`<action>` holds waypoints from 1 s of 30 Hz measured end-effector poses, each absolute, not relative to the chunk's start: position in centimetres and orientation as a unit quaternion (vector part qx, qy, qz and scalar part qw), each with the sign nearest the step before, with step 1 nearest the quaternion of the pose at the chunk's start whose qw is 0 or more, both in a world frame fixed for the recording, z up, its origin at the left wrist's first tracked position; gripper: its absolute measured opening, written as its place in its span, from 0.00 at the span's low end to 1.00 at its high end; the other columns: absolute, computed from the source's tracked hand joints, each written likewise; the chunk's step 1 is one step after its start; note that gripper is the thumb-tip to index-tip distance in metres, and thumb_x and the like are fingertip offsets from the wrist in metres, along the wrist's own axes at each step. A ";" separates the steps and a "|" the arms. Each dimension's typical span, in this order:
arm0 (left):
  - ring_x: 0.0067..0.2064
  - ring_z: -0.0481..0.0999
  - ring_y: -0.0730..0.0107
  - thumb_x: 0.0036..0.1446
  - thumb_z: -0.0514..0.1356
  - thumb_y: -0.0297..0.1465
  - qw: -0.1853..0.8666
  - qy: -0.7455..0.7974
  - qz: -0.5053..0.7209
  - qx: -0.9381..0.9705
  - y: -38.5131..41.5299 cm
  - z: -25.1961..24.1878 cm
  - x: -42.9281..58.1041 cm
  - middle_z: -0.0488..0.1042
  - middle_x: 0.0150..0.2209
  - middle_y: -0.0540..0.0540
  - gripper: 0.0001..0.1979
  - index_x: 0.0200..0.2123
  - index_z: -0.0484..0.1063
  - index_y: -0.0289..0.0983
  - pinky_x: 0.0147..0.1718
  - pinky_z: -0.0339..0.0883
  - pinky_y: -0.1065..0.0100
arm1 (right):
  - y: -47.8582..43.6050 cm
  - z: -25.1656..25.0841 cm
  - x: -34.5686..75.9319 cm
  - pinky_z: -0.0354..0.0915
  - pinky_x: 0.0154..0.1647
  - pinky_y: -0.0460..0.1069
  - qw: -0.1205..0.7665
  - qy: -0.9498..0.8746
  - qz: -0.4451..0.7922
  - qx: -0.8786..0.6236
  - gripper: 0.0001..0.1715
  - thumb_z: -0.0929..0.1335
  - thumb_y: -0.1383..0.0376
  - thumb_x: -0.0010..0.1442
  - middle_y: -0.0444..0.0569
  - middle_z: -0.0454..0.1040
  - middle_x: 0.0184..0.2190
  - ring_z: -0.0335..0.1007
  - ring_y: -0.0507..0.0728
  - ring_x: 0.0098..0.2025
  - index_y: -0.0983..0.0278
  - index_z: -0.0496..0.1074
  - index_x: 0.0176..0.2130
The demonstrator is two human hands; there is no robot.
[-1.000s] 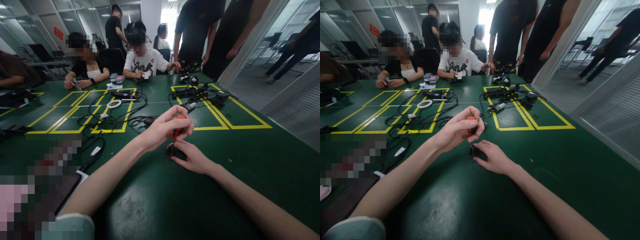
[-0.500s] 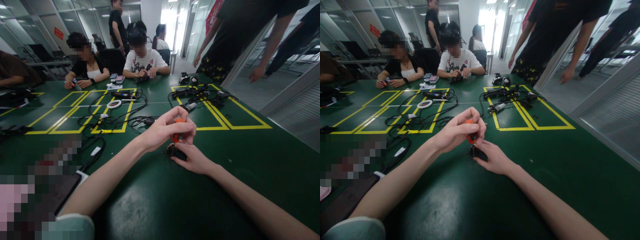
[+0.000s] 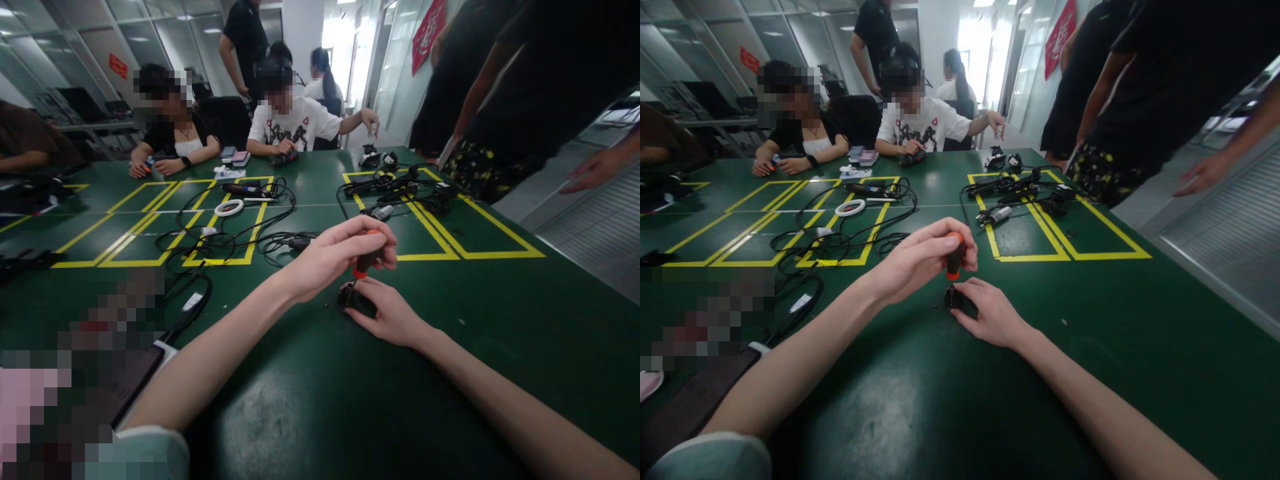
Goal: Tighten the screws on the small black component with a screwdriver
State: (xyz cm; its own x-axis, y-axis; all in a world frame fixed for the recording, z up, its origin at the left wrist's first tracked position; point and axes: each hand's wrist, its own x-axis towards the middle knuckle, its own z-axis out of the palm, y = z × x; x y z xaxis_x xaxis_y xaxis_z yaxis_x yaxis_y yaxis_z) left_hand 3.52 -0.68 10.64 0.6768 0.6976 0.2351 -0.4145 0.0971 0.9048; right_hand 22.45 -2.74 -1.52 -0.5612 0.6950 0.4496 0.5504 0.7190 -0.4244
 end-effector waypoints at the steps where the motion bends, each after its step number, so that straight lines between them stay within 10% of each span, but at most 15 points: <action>1: 0.39 0.76 0.70 0.59 0.69 0.37 0.728 0.129 0.384 0.553 -0.7 10.6 3.5 0.76 0.36 0.48 0.14 0.40 0.71 0.36 0.44 0.68 0.66 | -2.7 -1.6 22.4 0.78 0.45 0.59 0.309 -0.872 0.113 -0.363 0.09 0.71 0.65 0.65 0.56 0.82 0.40 0.80 0.65 0.43 0.64 0.73 0.46; 13: 0.32 0.69 0.71 0.64 0.59 0.41 0.722 0.129 0.389 0.557 -0.3 10.7 3.4 0.73 0.31 0.47 0.15 0.38 0.75 0.33 0.35 0.65 0.68 | -2.6 -1.6 22.4 0.79 0.45 0.58 0.328 -0.855 0.099 -0.390 0.09 0.71 0.65 0.64 0.57 0.82 0.40 0.81 0.64 0.43 0.64 0.72 0.45; 22: 0.29 0.69 0.75 0.57 0.71 0.38 0.709 0.153 0.384 0.572 -0.8 10.6 3.4 0.74 0.29 0.53 0.19 0.38 0.63 0.40 0.33 0.62 0.70 | -2.5 -1.9 22.4 0.79 0.44 0.58 0.332 -0.853 0.100 -0.390 0.10 0.71 0.66 0.64 0.55 0.82 0.40 0.81 0.64 0.42 0.63 0.72 0.47; 30: 0.30 0.67 0.73 0.64 0.58 0.42 0.718 0.121 0.372 0.575 -0.4 10.8 3.4 0.70 0.28 0.49 0.16 0.36 0.74 0.33 0.33 0.62 0.68 | -2.6 -1.6 22.4 0.79 0.45 0.57 0.329 -0.850 0.110 -0.396 0.06 0.70 0.65 0.65 0.55 0.82 0.39 0.81 0.63 0.41 0.63 0.73 0.44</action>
State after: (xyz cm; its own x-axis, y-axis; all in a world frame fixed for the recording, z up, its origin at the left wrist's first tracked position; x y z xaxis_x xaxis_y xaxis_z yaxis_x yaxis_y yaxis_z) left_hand 3.38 -0.43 10.82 0.6935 0.6738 0.2552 -0.3965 0.0612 0.9160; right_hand 22.39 -2.57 -1.64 -0.4704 0.7456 0.4720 0.6010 0.6624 -0.4472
